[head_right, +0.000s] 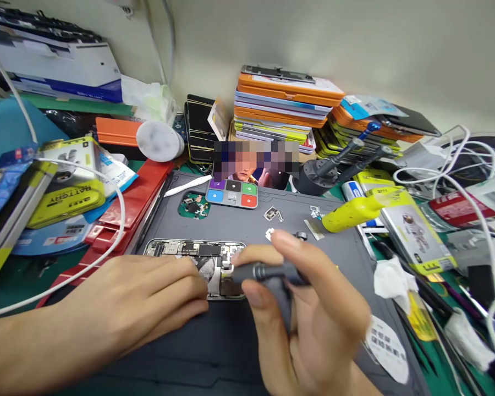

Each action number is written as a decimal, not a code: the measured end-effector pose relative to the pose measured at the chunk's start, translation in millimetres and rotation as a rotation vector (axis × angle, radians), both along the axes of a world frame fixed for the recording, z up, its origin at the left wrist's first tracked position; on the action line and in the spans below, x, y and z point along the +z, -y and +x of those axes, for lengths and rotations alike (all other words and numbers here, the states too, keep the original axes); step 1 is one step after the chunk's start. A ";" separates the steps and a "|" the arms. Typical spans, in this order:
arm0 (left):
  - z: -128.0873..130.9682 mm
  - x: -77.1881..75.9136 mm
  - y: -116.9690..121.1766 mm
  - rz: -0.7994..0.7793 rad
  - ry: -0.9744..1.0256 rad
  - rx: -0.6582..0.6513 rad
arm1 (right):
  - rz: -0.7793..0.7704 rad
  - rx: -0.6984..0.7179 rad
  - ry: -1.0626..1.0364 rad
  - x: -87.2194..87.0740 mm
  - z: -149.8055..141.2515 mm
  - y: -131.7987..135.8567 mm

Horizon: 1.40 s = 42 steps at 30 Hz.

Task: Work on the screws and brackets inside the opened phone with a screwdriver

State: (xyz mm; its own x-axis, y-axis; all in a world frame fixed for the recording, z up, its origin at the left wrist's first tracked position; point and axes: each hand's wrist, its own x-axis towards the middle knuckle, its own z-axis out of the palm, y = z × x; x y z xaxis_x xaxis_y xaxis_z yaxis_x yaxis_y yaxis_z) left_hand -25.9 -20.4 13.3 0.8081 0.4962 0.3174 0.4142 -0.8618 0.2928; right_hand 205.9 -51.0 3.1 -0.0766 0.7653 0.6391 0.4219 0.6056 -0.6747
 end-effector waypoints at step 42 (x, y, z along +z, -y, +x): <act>-1.9 4.5 3.9 0.036 0.085 -0.065 | -0.018 0.082 0.262 -9.7 15.8 -3.7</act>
